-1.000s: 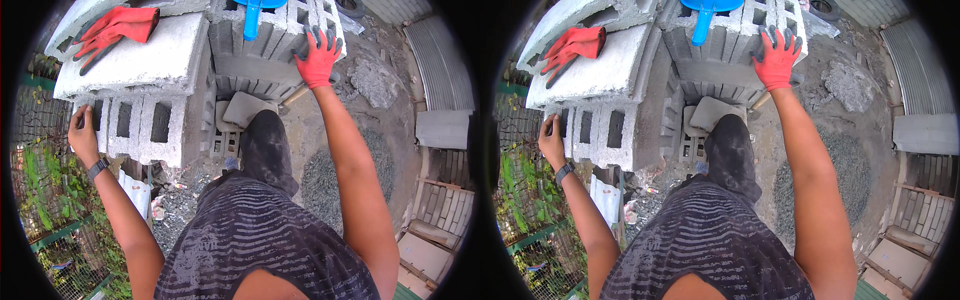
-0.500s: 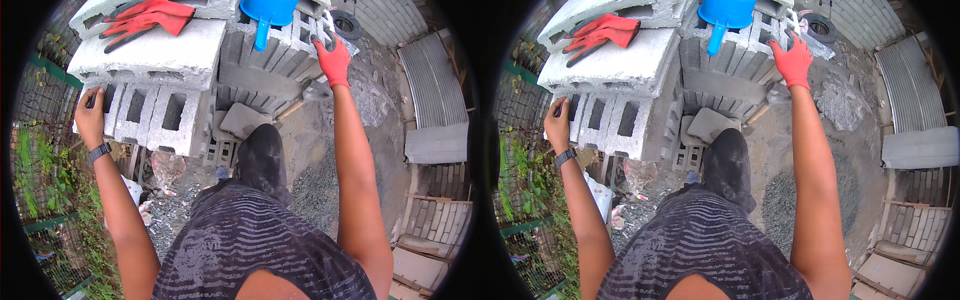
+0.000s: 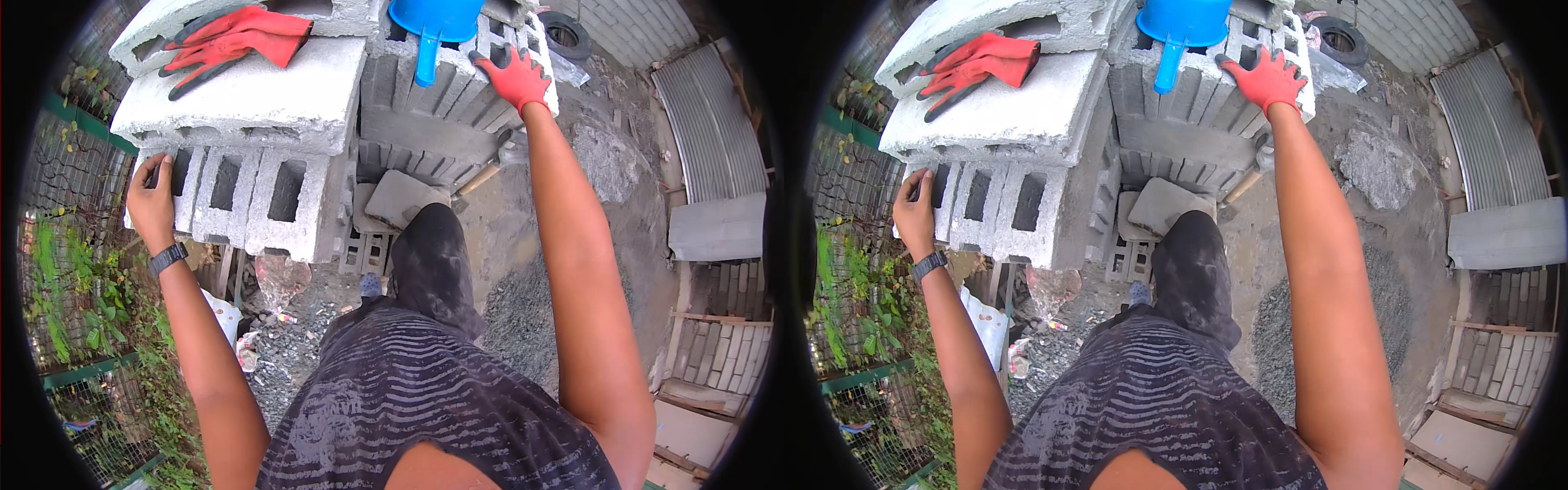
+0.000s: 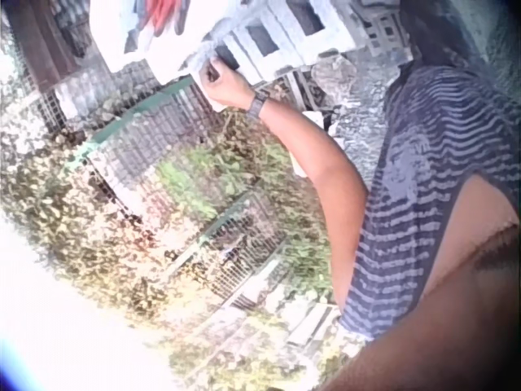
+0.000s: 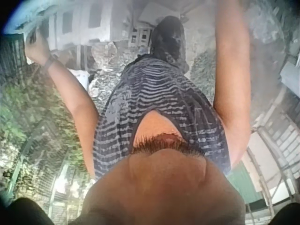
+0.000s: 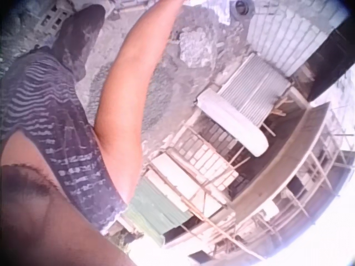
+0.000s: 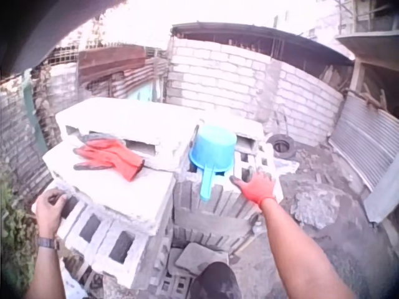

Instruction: The person puts on a pair of red and black work gloves while standing in an outdoor construction area, then places a blue scoop on a stack of concrete blocks.

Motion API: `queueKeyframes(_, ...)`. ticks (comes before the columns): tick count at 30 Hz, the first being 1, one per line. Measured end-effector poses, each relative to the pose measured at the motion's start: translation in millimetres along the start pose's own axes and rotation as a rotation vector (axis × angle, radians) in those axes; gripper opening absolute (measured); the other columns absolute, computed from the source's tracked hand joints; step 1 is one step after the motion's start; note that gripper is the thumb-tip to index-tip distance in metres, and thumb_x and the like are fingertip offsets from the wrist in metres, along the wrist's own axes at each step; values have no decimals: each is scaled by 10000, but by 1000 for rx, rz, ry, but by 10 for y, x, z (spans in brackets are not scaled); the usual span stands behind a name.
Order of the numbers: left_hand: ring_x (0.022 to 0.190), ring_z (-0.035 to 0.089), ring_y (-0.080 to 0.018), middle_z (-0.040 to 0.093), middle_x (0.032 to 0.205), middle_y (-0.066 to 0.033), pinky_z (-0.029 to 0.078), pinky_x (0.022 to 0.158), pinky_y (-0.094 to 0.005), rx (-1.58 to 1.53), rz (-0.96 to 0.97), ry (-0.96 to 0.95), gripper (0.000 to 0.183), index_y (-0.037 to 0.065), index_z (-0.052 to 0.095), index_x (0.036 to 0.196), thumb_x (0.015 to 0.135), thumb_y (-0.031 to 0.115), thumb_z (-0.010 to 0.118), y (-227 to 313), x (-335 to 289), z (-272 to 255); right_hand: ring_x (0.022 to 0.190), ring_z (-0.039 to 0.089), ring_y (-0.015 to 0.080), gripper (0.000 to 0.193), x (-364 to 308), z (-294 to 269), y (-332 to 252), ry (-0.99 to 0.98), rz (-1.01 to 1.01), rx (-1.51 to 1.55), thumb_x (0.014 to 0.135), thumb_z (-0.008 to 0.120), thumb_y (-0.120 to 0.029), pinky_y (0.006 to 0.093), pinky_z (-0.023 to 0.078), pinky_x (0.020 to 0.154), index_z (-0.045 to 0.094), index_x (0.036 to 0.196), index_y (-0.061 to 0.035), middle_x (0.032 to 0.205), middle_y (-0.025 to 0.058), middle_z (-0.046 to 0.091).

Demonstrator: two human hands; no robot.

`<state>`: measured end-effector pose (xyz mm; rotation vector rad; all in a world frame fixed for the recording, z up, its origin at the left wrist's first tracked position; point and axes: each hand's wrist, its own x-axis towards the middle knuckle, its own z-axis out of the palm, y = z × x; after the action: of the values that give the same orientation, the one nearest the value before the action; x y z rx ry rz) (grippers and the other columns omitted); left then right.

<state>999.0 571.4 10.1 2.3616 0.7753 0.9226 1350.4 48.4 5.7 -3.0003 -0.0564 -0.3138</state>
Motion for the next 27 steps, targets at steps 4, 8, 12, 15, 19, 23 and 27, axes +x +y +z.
queueKeyframes(4, 1047, 723, -239, 782, 1097, -134, 527, 956, -358, -26, 15, 8, 344, 33, 785, 1140, 949, 319, 757, -4, 15, 19, 1550, 204, 516, 1014, 15, 13, 27, -20, 7, 22, 871, 503, -820, 671, 101, 1233, 359, 1630, -163, 1697, 235, 247)
queueKeyframes(8, 1066, 720, -246, 781, 1101, -141, 525, 970, -367, -21, 4, -3, 340, 31, 785, 1132, 953, 318, 751, -33, 22, 32, 1546, 233, 498, 796, -7, 23, 15, 23, 16, 45, 978, 460, -671, 622, 158, 1243, 393, 1617, -201, 1696, 193, 279)
queueKeyframes(12, 1075, 715, -263, 780, 1100, -156, 518, 987, -387, -1, 29, -2, 332, 19, 786, 1113, 964, 310, 731, -2, 30, 46, 1535, 297, 445, 671, 76, 30, 64, 40, 43, 50, 1000, 450, -588, 577, 274, 1216, 449, 1583, -256, 1674, 140, 353)
queueKeyframes(15, 1076, 714, -267, 778, 1102, -162, 518, 991, -386, 10, 40, -20, 333, 12, 784, 1106, 964, 308, 731, 29, 32, 38, 1526, 342, 381, 636, 389, -205, 374, -172, 79, 316, 999, 462, -564, 580, 282, 1210, 493, 1549, -246, 1661, 129, 380)
queueKeyframes(19, 1072, 713, -261, 776, 1103, -160, 515, 996, -382, -14, 4, -28, 344, 12, 778, 1122, 970, 316, 730, 45, 18, 48, 1524, 352, 360, 664, 278, -72, 556, 264, 126, 130, 998, 462, -554, 576, 243, 1227, 483, 1556, -196, 1662, 153, 373)
queueKeyframes(23, 1061, 713, -243, 777, 1095, -149, 517, 986, -369, 7, 39, -6, 340, 4, 775, 1123, 973, 306, 731, -47, 44, 66, 1543, 313, 388, 776, 290, 15, 605, 102, 230, 131, 969, 479, -607, 554, 241, 1234, 401, 1610, -178, 1678, 161, 338)
queueKeyframes(27, 1048, 713, -222, 779, 1094, -132, 518, 975, -351, -60, -2, -16, 332, -14, 775, 1114, 970, 283, 741, -132, 50, 54, 1534, 327, 399, 811, 296, 61, 567, 130, 222, 163, 948, 496, -637, 547, 263, 1227, 405, 1608, -175, 1675, 163, 344)
